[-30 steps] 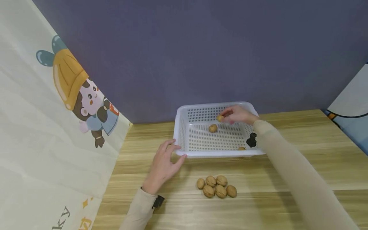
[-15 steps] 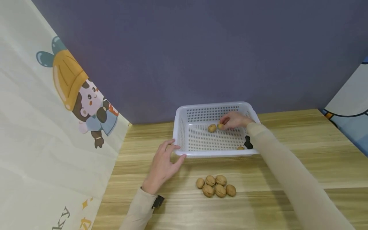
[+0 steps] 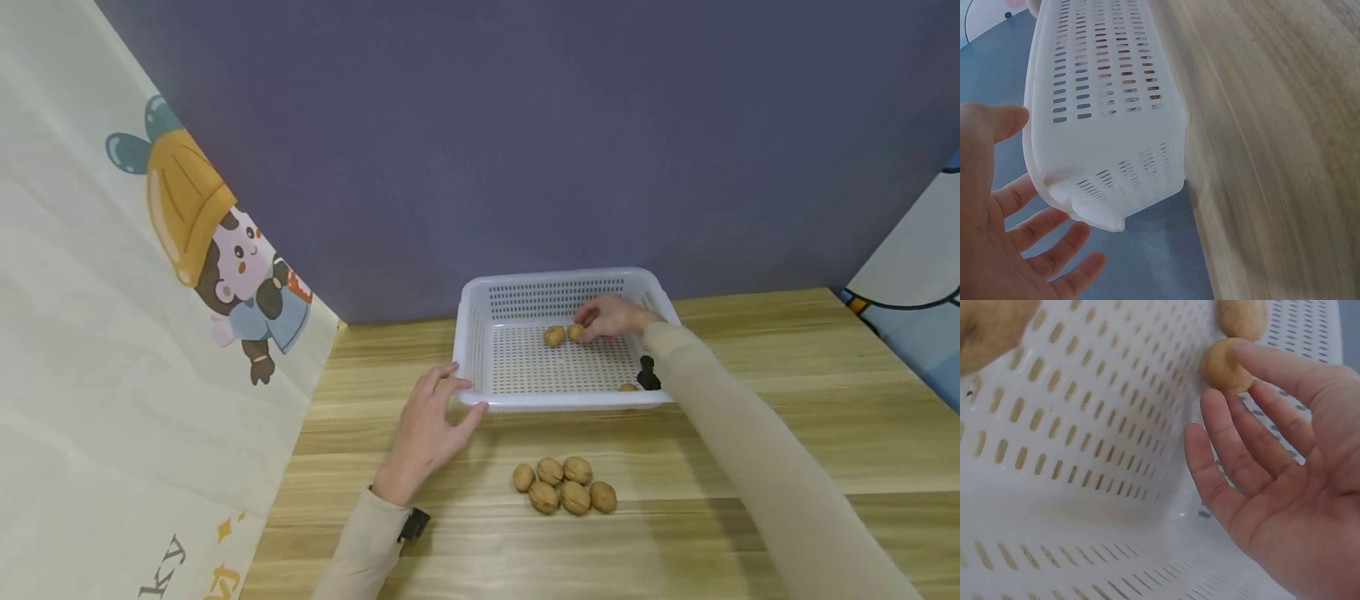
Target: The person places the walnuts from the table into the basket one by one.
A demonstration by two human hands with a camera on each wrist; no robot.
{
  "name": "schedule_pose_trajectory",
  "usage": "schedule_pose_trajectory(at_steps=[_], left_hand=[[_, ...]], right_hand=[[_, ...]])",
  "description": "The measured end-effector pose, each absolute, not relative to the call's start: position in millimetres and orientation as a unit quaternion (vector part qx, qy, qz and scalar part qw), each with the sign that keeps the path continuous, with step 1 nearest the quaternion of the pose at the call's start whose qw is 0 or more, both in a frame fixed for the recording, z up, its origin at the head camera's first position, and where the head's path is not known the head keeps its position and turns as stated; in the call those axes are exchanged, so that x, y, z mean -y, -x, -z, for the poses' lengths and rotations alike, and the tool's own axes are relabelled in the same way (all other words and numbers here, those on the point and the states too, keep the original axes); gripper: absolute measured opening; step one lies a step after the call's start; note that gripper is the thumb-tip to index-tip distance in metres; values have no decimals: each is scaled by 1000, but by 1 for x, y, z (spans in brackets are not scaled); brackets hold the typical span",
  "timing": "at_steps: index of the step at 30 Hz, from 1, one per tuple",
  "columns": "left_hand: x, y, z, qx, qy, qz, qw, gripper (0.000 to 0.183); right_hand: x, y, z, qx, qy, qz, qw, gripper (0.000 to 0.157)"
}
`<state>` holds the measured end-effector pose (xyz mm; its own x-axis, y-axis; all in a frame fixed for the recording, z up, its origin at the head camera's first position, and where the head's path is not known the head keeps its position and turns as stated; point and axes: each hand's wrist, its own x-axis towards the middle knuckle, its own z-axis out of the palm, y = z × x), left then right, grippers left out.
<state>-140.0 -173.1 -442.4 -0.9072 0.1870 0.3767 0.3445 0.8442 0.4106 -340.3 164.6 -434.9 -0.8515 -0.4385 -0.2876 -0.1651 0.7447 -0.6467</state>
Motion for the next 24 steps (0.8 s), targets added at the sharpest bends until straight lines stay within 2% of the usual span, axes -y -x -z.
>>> schedule_pose_trajectory(at_steps=[8,12,18,24], left_hand=[[173,141,443,944,141,250,164,43],[174,141,445,944,141,249,163,44],[175,140,445,944,139,253,158,44],[175,141,443,944,140,253,158,43]], right_hand=[[-168,336,407,-912,188,294,218,58],[-166,323,376,-901,227,316,191,53],[-162,284,336,-894,263,338,134,39],[-156,232,326,-866,322,372,87,27]])
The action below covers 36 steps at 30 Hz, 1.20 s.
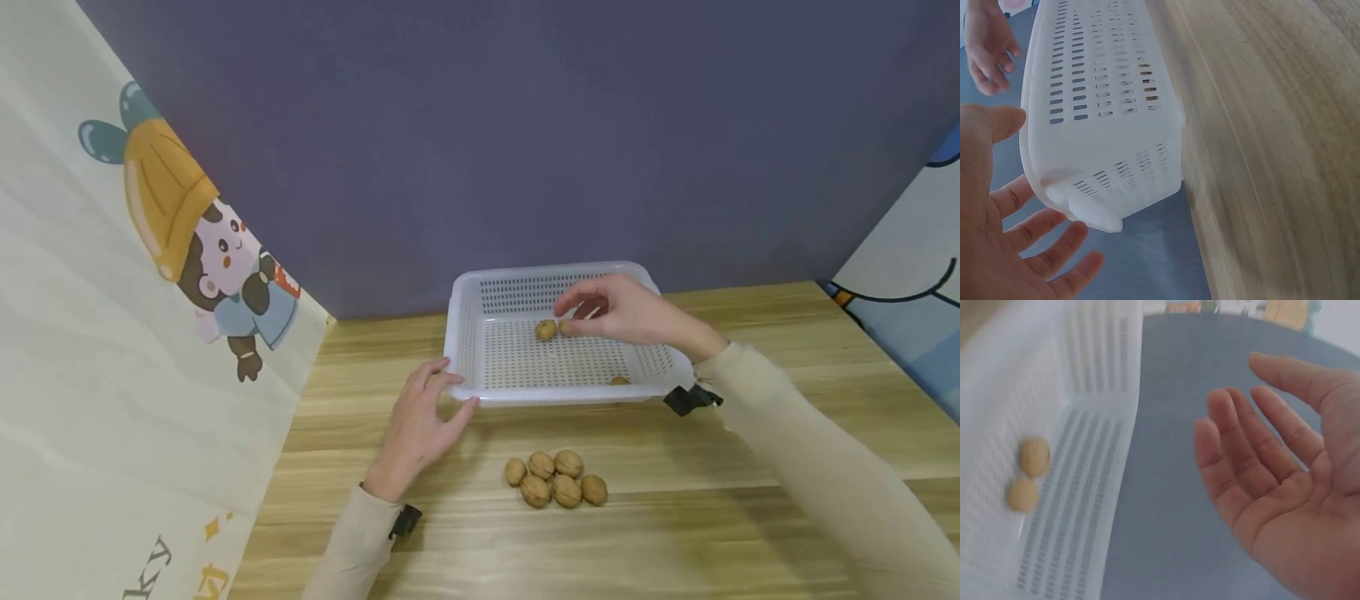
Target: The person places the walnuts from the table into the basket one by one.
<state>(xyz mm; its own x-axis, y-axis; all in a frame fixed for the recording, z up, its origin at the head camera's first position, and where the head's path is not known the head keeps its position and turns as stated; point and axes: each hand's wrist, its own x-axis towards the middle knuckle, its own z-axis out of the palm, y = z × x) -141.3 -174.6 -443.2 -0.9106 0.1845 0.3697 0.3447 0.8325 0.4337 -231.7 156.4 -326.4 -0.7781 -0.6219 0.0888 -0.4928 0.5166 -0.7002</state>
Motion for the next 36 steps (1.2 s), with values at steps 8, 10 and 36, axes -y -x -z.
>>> schedule_pose_trajectory(at_steps=[8,10,36], left_hand=[[174,141,441,946,140,251,153,45],[174,140,442,945,139,252,153,45],[175,142,445,941,144,258,163,45]], right_hand=[[-151,173,355,-822,380,418,68,20],[-149,163,366,-813,392,424,76,21],[-152,145,473,-822,370,375,216,36]])
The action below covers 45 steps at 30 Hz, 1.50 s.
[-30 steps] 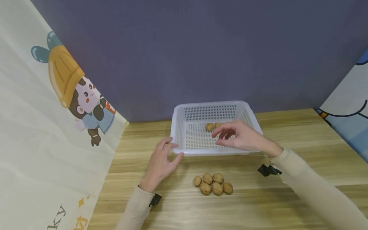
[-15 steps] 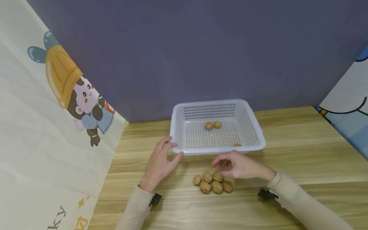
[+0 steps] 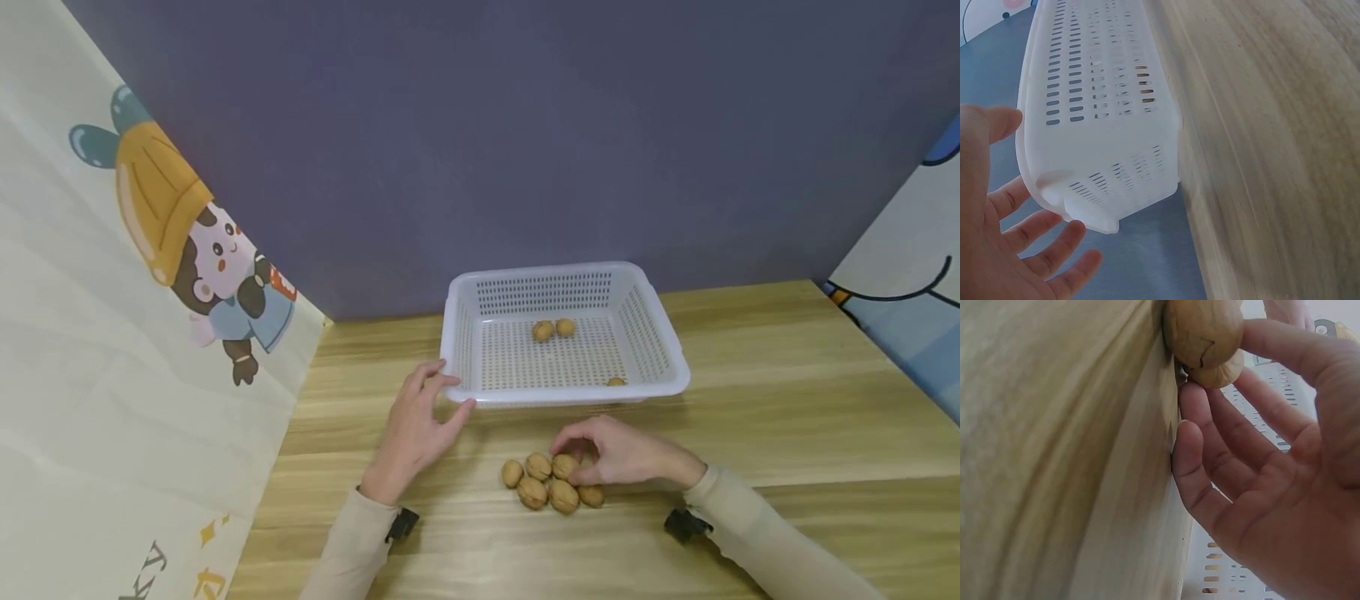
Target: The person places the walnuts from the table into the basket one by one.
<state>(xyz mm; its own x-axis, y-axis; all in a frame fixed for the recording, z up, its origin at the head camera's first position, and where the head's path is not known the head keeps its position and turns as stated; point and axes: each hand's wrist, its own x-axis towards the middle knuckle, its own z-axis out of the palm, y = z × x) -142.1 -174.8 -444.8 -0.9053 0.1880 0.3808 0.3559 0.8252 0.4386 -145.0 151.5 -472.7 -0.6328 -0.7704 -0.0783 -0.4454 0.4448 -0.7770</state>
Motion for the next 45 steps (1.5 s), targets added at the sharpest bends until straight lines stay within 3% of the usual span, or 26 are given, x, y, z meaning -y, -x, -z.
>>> schedule_pose_trajectory(at_steps=[11,22,32,45], left_hand=[[175,142,445,942,144,259,159,45],[175,143,446,940,146,260,165,45],[175,143,446,941,141,262,160,44],[175,142,445,944,137,260,150,46]], right_hand=[[-148,142,473,-825,365,382,200,32],[-149,139,446,-826,362,390,185,33],[-154,137,380,-791,377,419,237,34],[-148,201,289,-824,322,414,215,39]])
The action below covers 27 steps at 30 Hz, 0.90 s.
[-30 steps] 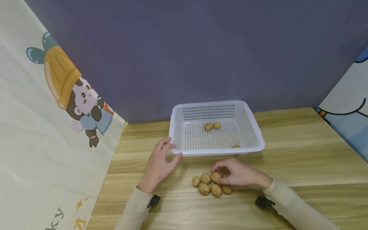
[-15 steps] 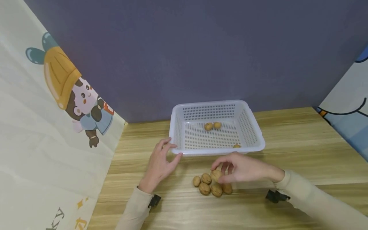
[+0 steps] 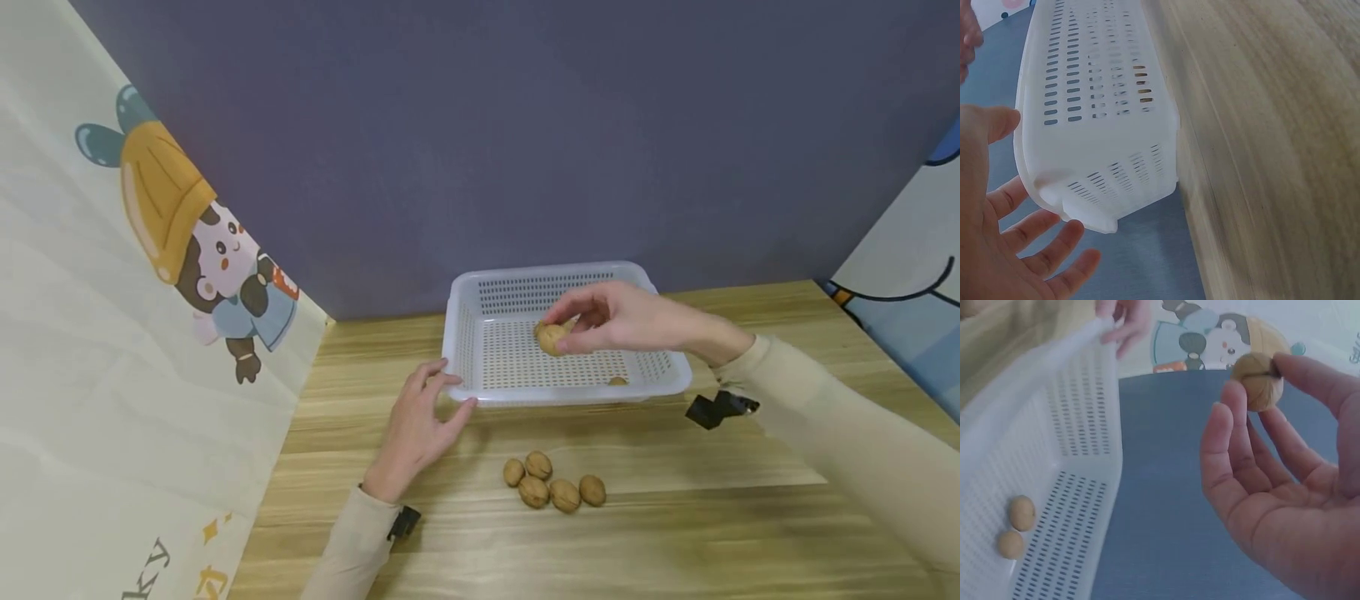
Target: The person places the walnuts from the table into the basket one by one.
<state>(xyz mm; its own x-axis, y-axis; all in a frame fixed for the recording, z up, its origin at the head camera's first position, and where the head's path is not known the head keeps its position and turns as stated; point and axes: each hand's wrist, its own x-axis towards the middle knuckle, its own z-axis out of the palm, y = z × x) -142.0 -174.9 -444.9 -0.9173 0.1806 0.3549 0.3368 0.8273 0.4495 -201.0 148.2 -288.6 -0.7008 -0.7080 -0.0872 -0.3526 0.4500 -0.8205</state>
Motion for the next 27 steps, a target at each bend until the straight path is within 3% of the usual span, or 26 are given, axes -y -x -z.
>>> schedule_pose_trajectory(at_steps=[14,27], left_hand=[[174,142,446,942,137,263,159,46],[173,142,447,942,135,265,158,44]], right_hand=[[-119,264,298,-839,223,460,189,50],[-112,316,361,-832,151,503,181,51]])
